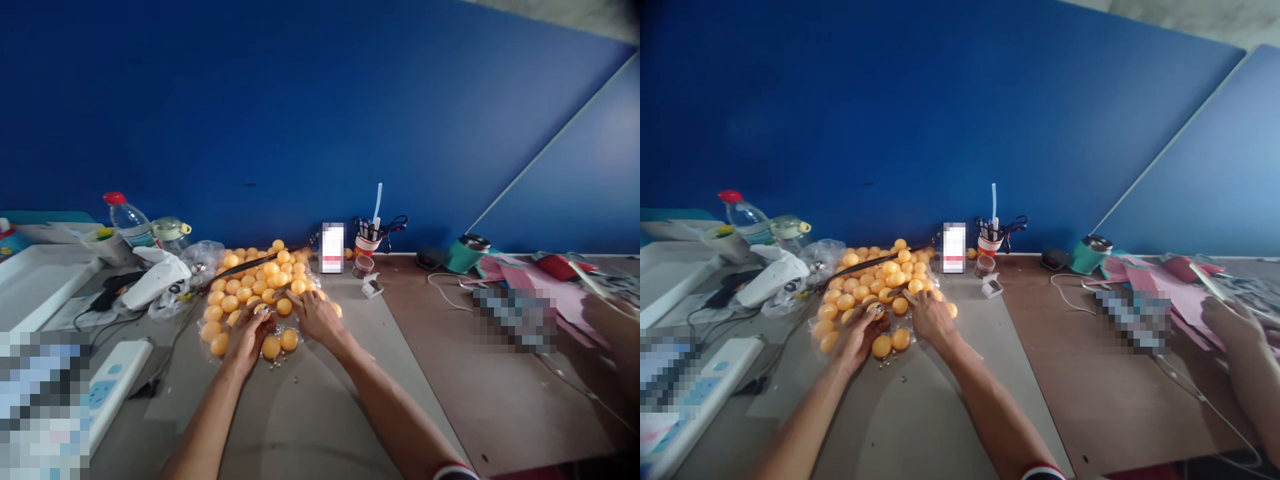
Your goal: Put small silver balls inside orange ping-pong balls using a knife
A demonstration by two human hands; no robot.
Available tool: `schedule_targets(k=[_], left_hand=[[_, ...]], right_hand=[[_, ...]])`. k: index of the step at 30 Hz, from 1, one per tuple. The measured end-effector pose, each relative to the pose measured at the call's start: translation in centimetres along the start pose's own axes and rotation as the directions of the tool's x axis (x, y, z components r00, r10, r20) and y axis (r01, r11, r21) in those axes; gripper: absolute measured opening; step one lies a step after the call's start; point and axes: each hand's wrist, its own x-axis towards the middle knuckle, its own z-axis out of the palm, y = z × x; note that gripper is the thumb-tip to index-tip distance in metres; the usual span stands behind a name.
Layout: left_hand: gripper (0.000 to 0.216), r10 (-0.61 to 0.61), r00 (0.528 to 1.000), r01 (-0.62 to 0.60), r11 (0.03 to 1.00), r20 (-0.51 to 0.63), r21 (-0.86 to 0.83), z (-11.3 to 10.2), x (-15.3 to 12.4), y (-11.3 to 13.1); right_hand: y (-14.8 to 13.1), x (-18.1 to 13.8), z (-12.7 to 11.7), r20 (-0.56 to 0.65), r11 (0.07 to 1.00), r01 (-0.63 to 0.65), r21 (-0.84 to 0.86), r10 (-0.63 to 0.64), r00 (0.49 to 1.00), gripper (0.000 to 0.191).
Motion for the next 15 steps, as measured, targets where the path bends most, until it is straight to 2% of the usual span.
schedule_targets(k=[4,8,11,15], left_hand=[[0.041,0.020,1.000,-0.020,1.000,0.013,0.008,0.5,-0.3,0.2],[0.040,0.032,0.999,-0.034,0.998,0.034,0.046,1.1,-0.6,0.5],[0.041,0.049,0.997,-0.055,0.993,0.060,0.102,1.2,-0.7,0.4],[0.042,0.056,0.996,-0.066,0.987,0.073,0.145,0.8,-0.8,0.1]], right_hand=[[0.1,0.2,-0.6,-0.072,0.970,0.056,0.236,-0.040,0.997,0.020],[-0.5,0.0,-1.6,-0.063,0.845,0.144,0.514,-0.131,0.989,0.024],[-1.3,-0.6,-2.5,0.004,0.792,0.149,0.592,-0.187,0.982,0.020],[-2.1,-1.5,-3.5,0.005,0.764,0.208,0.610,-0.266,0.964,0.020]])
